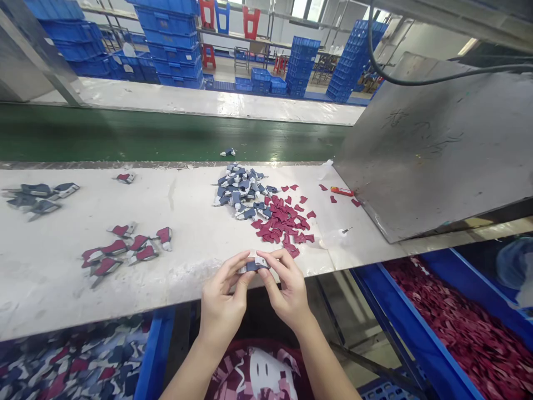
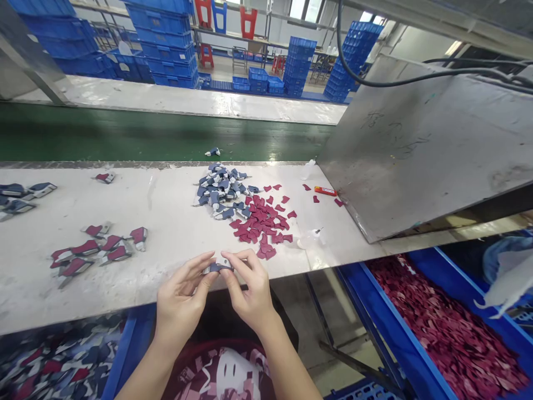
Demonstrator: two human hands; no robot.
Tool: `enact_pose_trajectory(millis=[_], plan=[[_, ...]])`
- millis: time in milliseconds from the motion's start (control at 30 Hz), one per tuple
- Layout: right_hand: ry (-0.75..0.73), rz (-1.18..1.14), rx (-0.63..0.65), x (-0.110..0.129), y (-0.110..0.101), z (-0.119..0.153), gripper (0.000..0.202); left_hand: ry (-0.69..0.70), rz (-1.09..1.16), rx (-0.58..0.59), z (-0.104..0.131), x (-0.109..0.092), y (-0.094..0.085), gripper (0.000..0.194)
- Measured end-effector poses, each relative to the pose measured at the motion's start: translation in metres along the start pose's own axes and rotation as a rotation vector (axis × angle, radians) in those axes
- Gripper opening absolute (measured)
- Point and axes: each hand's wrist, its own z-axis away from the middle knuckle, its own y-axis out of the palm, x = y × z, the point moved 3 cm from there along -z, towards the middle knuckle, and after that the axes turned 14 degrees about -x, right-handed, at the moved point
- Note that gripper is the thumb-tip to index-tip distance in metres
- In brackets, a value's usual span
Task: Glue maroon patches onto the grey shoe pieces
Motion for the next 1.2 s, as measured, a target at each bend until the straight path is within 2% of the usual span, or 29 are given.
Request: enact_pose_trajectory(millis=[267, 400, 600, 767, 933, 1067, 1200], plan=[[0.012, -0.08, -0.032, 0.0026, 0.0015, 0.0029, 0.038, -0.058, 0.07, -0.008, 0.0034, -0.0037, 0.0002, 0.03], [-0.006, -0.066, -0.001, 0.0003, 0.0013, 0.0025, 0.038, -0.098, 0.081, -0.008, 0.003, -0.003, -0.0012, 0.032], [-0.063, -0.046, 0.014, 0.0013, 0.0007, 0.0007, 0.044, -0.087, 0.078, -0.028, 0.0037, -0.0046, -0.0025, 0.032], [-0.042, -0.062, -0.01, 0.0041, 0.0035, 0.0034, 0.04, -0.078, 0.086, -0.035, 0.0057, -0.0062, -0.0016, 0.03], [-0.016, -0.12, -0.053, 0.0027, 0.0042, 0.0058, 0.038, -0.05, 0.077, -0.052, 0.0067, -0.0084, -0.002, 0.03], [-0.048, -0.092, 0.008, -0.0014, 0.0042, 0.0, 0.039, -0.026, 0.043, -0.056, 0.0066, -0.0053, -0.0042, 0.03], [-0.029, -0.065, -0.016, -0.0029, 0.0078, -0.0029, 0.032, 0.127, -0.069, -0.083, 0.0075, -0.001, -0.0058, 0.03]])
